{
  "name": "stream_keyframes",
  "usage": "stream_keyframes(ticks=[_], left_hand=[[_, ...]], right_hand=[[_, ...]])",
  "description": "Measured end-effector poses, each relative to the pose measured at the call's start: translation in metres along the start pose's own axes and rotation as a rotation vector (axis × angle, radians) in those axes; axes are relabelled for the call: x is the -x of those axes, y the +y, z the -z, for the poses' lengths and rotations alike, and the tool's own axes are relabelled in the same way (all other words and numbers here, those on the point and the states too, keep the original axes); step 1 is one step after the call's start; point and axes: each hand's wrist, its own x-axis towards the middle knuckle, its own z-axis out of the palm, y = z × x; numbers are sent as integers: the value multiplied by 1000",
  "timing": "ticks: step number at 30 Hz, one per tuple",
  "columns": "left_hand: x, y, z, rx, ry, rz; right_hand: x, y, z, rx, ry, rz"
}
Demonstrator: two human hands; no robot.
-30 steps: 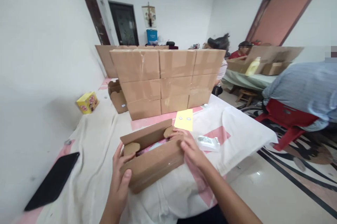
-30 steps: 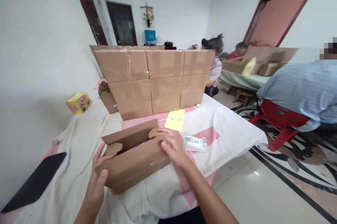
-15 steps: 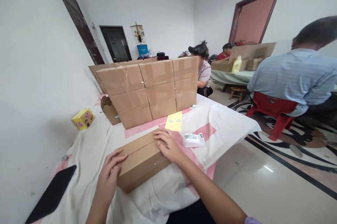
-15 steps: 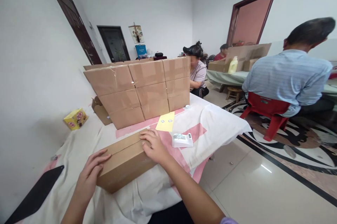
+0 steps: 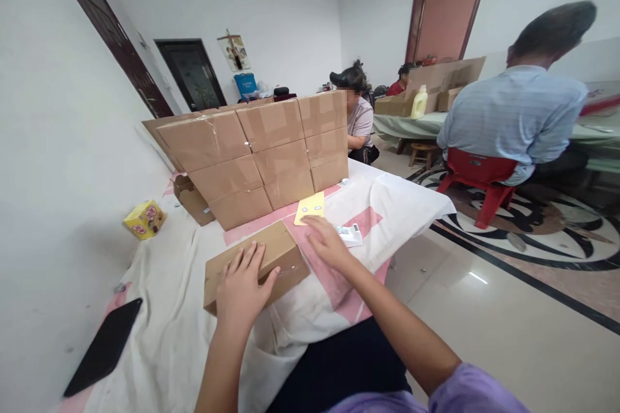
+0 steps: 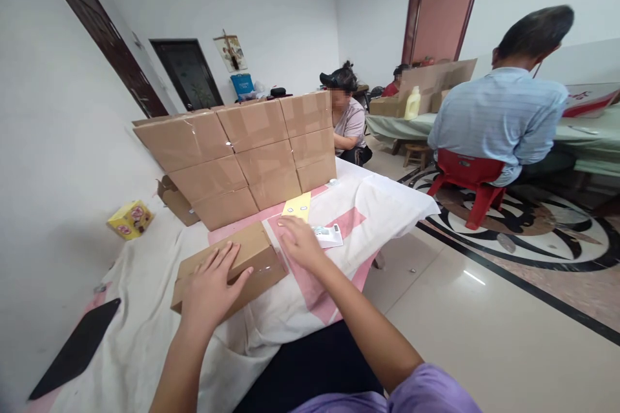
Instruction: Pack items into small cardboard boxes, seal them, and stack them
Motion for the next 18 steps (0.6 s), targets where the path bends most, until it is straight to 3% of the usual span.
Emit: stream_keyframes(ticks=[1, 3, 7, 13, 18], left_hand=[[1, 0, 1, -28, -15, 10], [4, 2, 3, -74, -28, 25], [6, 5, 2, -119, 4, 14], [8, 6, 0, -149, 31, -3], [9, 6, 1, -160, 37, -12]], right_hand=[[1, 13, 15, 80, 6, -113], [-3, 41, 48, 215, -103, -321], [-29, 86, 93, 223, -431, -453], [-75, 107, 99, 262, -886, -640], [-82, 117, 92, 188, -1009, -730]])
